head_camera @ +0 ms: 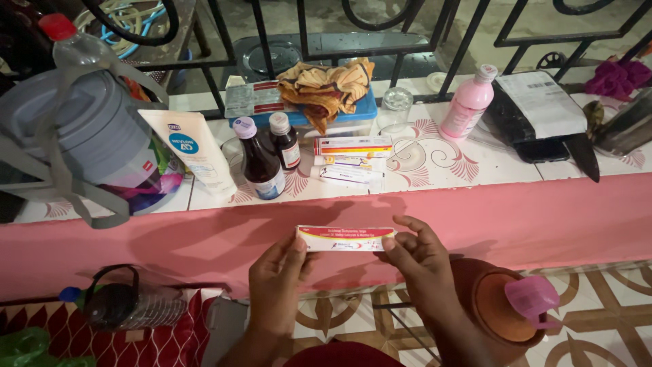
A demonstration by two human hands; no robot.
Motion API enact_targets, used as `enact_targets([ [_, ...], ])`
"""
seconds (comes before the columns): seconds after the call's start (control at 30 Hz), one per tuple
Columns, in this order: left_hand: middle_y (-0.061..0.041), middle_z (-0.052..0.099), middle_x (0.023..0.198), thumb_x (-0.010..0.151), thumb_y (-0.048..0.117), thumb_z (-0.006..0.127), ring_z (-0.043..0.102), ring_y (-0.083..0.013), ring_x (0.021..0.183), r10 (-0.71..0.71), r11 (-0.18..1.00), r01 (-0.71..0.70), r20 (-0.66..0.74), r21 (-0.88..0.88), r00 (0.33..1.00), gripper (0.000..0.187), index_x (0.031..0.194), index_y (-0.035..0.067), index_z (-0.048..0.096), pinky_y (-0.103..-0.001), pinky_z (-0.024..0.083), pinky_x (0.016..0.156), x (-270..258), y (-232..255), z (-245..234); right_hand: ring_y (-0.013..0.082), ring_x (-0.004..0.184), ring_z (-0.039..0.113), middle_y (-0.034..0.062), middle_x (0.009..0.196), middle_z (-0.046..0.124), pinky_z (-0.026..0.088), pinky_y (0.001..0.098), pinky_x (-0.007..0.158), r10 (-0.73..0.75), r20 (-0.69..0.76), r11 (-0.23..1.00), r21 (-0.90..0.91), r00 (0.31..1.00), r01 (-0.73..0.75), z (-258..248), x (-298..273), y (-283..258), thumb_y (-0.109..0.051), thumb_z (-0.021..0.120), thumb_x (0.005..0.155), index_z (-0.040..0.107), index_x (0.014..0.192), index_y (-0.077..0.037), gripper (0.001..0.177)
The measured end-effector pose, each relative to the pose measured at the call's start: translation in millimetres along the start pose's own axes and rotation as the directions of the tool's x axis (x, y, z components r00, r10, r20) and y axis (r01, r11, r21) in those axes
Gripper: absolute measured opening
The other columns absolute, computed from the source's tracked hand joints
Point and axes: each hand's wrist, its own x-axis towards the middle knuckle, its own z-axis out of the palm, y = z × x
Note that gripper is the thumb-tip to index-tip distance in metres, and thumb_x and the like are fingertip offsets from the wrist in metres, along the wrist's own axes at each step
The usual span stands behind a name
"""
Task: The person takes several medicine boxes and a bottle from a wall shelf and places them on a nearby ledge. They handle each item individually, briefly turning them over before setting them down in a pile.
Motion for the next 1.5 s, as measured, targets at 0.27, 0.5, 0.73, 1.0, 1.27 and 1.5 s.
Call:
enact_targets([
  [0.27, -0.013, 0.062, 0.143, 0.095, 0.04, 0.057, 0.069, -0.021, 0.113, -0.048, 0.998, 0.052, 0.086, -0.04, 0.995, 0.063, 0.148, 0.008, 0.044, -0.034, 0.055, 0.097, 8, 1, -2, 0.0105, 0.087, 0.062, 0.001, 0.09, 0.059, 0.06, 0.0295, 0.09, -0.109, -0.018, 0.981, -0.166, 0.994, 0.104, -12, 31, -30, -0.009, 0.067, 0.095, 0.065, 0.137, -0.001, 0.043],
  [0.5, -0.012, 0.062, 0.145, 0.096, 0.038, 0.057, 0.07, -0.023, 0.114, -0.074, 0.996, 0.067, 0.119, 0.064, 0.99, 0.057, 0.144, 0.007, 0.055, -0.038, 0.054, 0.097, 2, -3, -2, 0.0071, 0.081, 0.054, 0.0007, 0.091, 0.059, 0.047, 0.0253, 0.071, -0.477, 0.143, 0.801, -0.336, 0.867, 0.496, -15, 106, -52, -0.01, 0.067, 0.103, 0.064, 0.133, 0.001, 0.032],
  [0.73, -0.009, 0.07, 0.134, 0.096, 0.039, 0.057, 0.072, -0.0226, 0.11, -0.123, 0.984, 0.114, 0.061, 0.136, 0.991, 0.049, 0.132, 0.007, 0.065, -0.037, 0.055, 0.094, -3, 1, -10, 0.0132, 0.096, 0.07, 0.0107, 0.104, 0.071, 0.055, 0.0285, 0.084, -0.646, 0.275, 0.531, -0.509, 0.712, 0.678, -3, 144, -56, -0.007, 0.065, 0.103, 0.06, 0.129, 0.002, 0.028],
  [1.0, -0.008, 0.074, 0.121, 0.097, 0.038, 0.057, 0.073, -0.0203, 0.105, -0.089, 0.98, 0.08, 0.04, 0.181, 0.995, 0.046, 0.128, 0.006, 0.068, -0.036, 0.054, 0.09, -4, 4, -22, 0.0174, 0.087, 0.072, 0.0127, 0.097, 0.071, 0.057, 0.0305, 0.075, -0.546, 0.185, 0.6, -0.594, 0.817, 0.536, 7, 140, -56, -0.014, 0.07, 0.097, 0.062, 0.13, -0.001, 0.036],
  [1.27, -0.009, 0.074, 0.121, 0.096, 0.036, 0.059, 0.072, -0.0207, 0.102, -0.068, 0.986, 0.059, 0.056, 0.154, 0.996, 0.045, 0.126, 0.004, 0.069, -0.036, 0.054, 0.089, 1, 0, -24, 0.0268, 0.101, 0.075, 0.0212, 0.108, 0.074, 0.057, 0.0369, 0.085, -0.582, 0.196, 0.466, -0.715, 0.789, 0.521, 11, 132, -59, -0.018, 0.077, 0.092, 0.063, 0.133, -0.002, 0.046],
  [1.5, -0.008, 0.074, 0.121, 0.096, 0.036, 0.058, 0.073, -0.0214, 0.103, -0.061, 0.986, 0.054, 0.035, 0.156, 0.998, 0.045, 0.128, 0.005, 0.068, -0.037, 0.055, 0.09, 0, 4, -29, 0.0313, 0.11, 0.072, 0.0217, 0.118, 0.072, 0.056, 0.0395, 0.09, -0.645, 0.21, 0.394, -0.733, 0.735, 0.555, 13, 136, -52, -0.019, 0.08, 0.091, 0.058, 0.131, 0.001, 0.05],
])
